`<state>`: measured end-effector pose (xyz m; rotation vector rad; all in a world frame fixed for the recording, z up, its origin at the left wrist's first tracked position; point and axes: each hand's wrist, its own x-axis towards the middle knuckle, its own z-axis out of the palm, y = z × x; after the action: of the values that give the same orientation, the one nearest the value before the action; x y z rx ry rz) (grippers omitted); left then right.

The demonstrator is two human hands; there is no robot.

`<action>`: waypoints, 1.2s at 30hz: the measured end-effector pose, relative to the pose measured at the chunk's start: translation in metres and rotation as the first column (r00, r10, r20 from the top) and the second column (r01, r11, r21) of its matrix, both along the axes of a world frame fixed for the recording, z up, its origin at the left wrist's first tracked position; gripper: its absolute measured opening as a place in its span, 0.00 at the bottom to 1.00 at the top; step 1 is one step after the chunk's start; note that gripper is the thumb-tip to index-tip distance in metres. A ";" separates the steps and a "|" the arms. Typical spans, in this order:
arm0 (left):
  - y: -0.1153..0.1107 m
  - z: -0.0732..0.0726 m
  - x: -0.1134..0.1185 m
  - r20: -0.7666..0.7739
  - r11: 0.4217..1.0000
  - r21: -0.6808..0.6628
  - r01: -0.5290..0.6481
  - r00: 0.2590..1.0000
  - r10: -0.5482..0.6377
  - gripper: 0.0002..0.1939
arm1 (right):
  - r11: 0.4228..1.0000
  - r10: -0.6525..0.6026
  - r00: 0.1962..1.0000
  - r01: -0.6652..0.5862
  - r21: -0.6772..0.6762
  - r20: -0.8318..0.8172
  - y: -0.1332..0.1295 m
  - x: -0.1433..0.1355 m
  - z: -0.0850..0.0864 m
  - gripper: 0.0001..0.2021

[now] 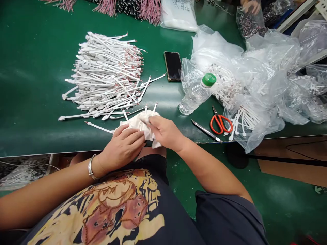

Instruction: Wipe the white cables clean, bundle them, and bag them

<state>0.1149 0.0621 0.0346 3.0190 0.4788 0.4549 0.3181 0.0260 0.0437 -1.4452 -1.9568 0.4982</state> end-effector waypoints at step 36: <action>0.003 -0.001 -0.002 -0.005 0.996 -0.060 0.059 0.998 -0.059 0.13 | 0.924 -0.382 0.885 0.371 0.091 0.267 -0.065 0.050 0.036 0.15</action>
<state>0.1130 0.0652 0.0339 2.9689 0.3947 0.4186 0.3681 -0.0394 0.0800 -1.9005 -1.8090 0.0810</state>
